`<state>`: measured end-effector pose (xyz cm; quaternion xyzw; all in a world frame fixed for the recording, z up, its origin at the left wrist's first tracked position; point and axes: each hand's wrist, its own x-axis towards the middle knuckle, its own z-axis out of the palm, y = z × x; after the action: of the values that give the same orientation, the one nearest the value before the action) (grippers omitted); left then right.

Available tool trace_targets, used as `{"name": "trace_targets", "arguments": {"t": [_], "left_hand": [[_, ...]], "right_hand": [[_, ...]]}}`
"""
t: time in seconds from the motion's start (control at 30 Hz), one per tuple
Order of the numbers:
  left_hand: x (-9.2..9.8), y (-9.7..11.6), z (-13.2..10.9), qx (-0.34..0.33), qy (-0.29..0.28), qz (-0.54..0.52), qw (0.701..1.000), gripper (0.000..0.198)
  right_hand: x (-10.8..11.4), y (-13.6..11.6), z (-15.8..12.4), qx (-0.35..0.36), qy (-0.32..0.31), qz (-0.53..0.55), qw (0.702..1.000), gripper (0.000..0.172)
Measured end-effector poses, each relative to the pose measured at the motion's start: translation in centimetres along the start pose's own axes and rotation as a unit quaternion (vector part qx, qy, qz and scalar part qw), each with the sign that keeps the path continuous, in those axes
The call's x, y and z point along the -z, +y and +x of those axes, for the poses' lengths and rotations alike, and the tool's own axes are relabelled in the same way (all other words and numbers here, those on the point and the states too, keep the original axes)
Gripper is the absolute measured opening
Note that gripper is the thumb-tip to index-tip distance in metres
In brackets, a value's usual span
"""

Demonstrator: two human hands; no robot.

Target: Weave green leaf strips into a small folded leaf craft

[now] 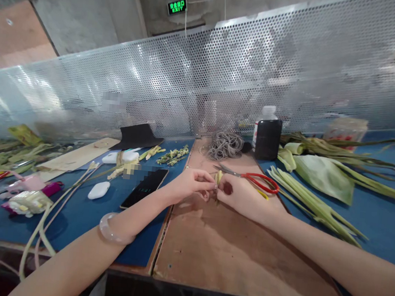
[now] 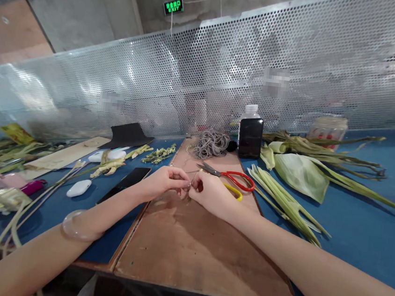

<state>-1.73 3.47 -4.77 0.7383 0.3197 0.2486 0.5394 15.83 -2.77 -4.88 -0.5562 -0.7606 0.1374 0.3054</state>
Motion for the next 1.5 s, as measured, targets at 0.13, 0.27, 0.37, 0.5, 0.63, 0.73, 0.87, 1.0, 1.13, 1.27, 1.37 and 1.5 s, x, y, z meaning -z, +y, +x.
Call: {"name": "trace_targets", "arguments": {"t": [0.13, 0.27, 0.37, 0.5, 0.63, 0.73, 0.87, 1.0, 1.13, 1.27, 1.37, 1.5], "left_hand": [[0.1, -0.1, 0.1, 0.001, 0.015, -0.002, 1.000, 0.027], [0.0, -0.1, 0.2, 0.007, 0.027, 0.008, 1.000, 0.029], [0.0, -0.1, 0.2, 0.007, 0.033, 0.018, 0.999, 0.028], [0.0, -0.2, 0.2, 0.005, 0.031, 0.010, 0.999, 0.027], [0.1, -0.3, 0.2, 0.009, 0.028, -0.002, 1.000, 0.031], [0.1, -0.3, 0.3, 0.020, 0.032, -0.020, 0.999, 0.032], [0.2, -0.3, 0.3, 0.033, 0.025, -0.033, 0.999, 0.035], [0.3, -0.4, 0.2, 0.039, 0.013, -0.022, 0.999, 0.037], [0.3, -0.3, 0.2, 0.043, 0.018, -0.023, 0.999, 0.038], [0.3, -0.2, 0.3, 0.056, 0.017, -0.029, 0.998, 0.042], [0.5, -0.3, 0.4, 0.055, 0.009, -0.030, 0.998, 0.041], [0.7, -0.6, 0.4, 0.041, 0.006, -0.019, 0.999, 0.037]], "right_hand": [[-0.5, 1.4, 0.4, 0.033, -0.010, 0.057, 0.998, 0.007], [-0.3, 1.9, 0.6, 0.008, -0.050, 0.097, 0.994, 0.011], [-0.1, 1.8, 0.6, 0.005, -0.063, 0.118, 0.991, 0.013], [-0.4, 1.8, 0.6, 0.047, -0.055, 0.132, 0.989, 0.022], [-0.8, 2.2, 0.8, 0.048, -0.050, 0.138, 0.988, 0.025], [-1.0, 2.6, 1.0, 0.036, -0.044, 0.151, 0.987, 0.022], [-1.2, 3.0, 1.2, 0.043, -0.045, 0.189, 0.980, 0.018], [-1.3, 3.1, 1.3, 0.036, -0.057, 0.217, 0.974, 0.017], [-1.3, 3.0, 1.3, 0.046, -0.061, 0.226, 0.971, 0.019], [-1.1, 2.9, 1.2, 0.057, -0.053, 0.205, 0.976, 0.022], [-1.0, 2.9, 1.2, 0.048, -0.050, 0.202, 0.977, 0.022], [-1.1, 3.1, 1.3, 0.046, -0.045, 0.201, 0.977, 0.021]]}}
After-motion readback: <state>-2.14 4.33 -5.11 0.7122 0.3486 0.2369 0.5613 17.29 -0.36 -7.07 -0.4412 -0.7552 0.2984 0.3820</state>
